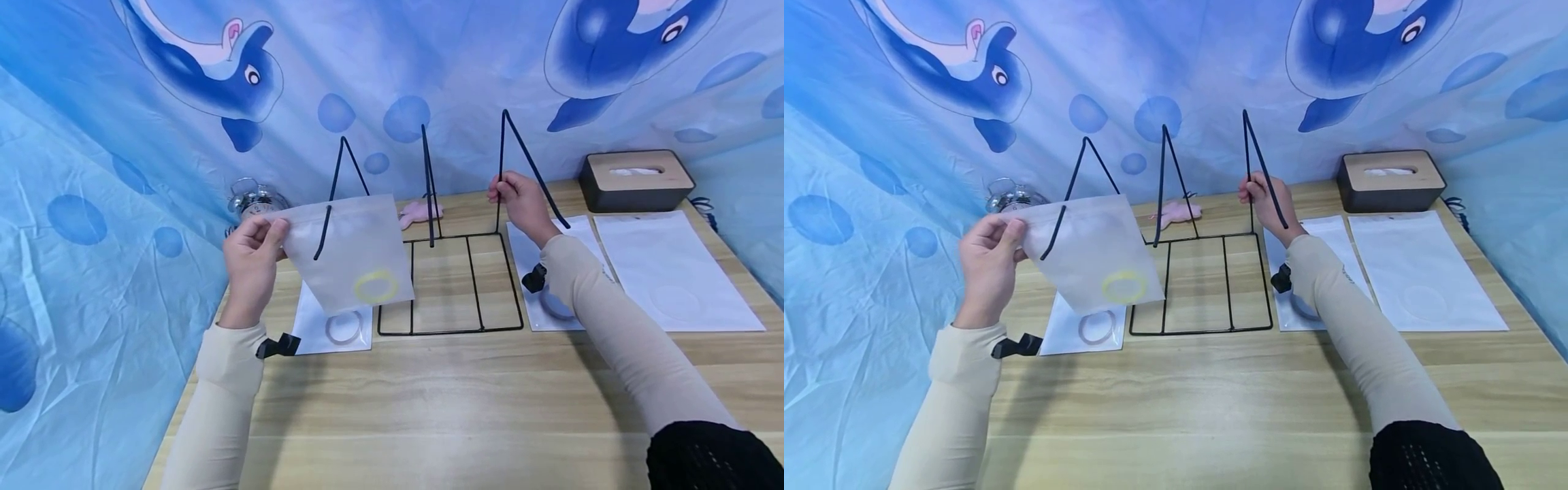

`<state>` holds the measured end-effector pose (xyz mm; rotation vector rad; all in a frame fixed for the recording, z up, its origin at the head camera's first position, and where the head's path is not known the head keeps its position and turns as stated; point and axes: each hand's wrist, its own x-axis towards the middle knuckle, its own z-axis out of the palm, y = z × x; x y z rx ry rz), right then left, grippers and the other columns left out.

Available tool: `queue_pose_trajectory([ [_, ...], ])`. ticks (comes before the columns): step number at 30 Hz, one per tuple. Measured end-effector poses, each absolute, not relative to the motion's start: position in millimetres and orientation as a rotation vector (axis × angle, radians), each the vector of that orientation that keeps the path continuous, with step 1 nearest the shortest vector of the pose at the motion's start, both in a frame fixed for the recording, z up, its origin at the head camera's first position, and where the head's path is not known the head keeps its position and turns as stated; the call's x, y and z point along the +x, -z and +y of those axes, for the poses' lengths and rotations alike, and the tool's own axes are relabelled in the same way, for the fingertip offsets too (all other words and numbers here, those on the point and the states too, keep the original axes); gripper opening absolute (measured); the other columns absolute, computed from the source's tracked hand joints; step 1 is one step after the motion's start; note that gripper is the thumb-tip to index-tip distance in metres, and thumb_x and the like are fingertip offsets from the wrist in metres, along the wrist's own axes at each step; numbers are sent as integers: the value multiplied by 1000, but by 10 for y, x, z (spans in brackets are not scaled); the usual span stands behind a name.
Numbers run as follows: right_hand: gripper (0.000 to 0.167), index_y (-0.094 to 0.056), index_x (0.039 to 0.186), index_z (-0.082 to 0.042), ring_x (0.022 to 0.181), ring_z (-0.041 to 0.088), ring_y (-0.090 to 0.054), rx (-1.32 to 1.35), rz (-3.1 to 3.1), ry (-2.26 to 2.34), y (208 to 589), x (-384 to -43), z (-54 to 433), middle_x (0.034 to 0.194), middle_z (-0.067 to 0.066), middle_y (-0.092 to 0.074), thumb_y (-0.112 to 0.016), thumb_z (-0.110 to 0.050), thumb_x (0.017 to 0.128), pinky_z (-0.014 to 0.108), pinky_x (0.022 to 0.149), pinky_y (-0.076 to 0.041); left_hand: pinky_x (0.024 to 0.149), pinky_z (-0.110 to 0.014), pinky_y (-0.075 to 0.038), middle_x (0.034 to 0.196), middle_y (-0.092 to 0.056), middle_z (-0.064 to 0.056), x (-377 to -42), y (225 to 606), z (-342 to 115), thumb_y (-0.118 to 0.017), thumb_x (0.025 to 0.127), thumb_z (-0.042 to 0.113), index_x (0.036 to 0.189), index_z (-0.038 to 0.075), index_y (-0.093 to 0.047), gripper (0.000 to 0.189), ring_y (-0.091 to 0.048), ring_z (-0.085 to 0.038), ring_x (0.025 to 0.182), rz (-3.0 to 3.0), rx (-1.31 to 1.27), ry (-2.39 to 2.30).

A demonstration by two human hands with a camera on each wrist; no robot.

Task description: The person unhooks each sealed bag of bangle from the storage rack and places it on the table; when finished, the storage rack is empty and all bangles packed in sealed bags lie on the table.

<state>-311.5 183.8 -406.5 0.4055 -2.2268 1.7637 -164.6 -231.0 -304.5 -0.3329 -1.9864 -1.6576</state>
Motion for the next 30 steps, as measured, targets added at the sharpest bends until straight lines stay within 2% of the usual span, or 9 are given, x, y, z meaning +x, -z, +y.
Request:
queue_pose_trajectory([
  [7, 30, -60, 103, 8, 88, 13, -62, 438, -2231, -1772, 4055, -3118, 1836, 95, 11, -63, -47, -19, 105, 30, 86, -55, 65, -24, -60, 85, -72, -4, -1490, 3068, -2342, -67, 97, 8, 96, 5, -72, 6, -68, -12, 73, -1938, -321, 1721],
  [11, 30, -61, 103, 8, 89, 13, -63, 422, -2243, -1750, 4058, -3129, 1851, 96, 10, -64, -47, -19, 105, 31, 87, -55, 64, -23, -60, 85, -73, -5, -1447, 3051, -2340, -67, 97, 6, 97, 0, -72, 8, -69, -12, 72, -1909, -353, 1741],
  [18, 26, -60, 101, 9, 86, 10, -62, 406, -2218, -1791, 4050, -3121, 1848, 93, 7, -62, -47, -13, 105, 22, 82, -55, 66, -23, -59, 89, -74, -5, -1370, 3025, -2309, -66, 97, 5, 97, -1, -72, 9, -70, -12, 75, -1933, -376, 1728],
  [21, 24, -60, 102, 9, 85, 9, -61, 401, -2214, -1810, 4045, -3112, 1847, 92, 6, -62, -48, -12, 105, 24, 82, -55, 66, -22, -59, 89, -73, -5, -1323, 3020, -2294, -66, 97, 4, 97, -2, -72, 9, -69, -12, 74, -1937, -379, 1731],
  [24, 22, -60, 102, 10, 84, 8, -61, 393, -2220, -1810, 4039, -3101, 1852, 92, 5, -62, -48, -9, 105, 27, 83, -56, 64, -22, -59, 85, -72, -5, -1284, 3018, -2277, -66, 97, 4, 96, -3, -71, 9, -67, -11, 70, -1919, -391, 1763],
  [30, 24, -60, 101, 11, 83, 8, -61, 395, -2207, -1806, 4029, -3088, 1843, 92, 7, -62, -48, -10, 105, 22, 81, -55, 59, -19, -57, 79, -69, -6, -1216, 3032, -2263, -68, 95, 4, 94, -3, -71, 8, -60, -9, 63, -1859, -434, 1833],
])
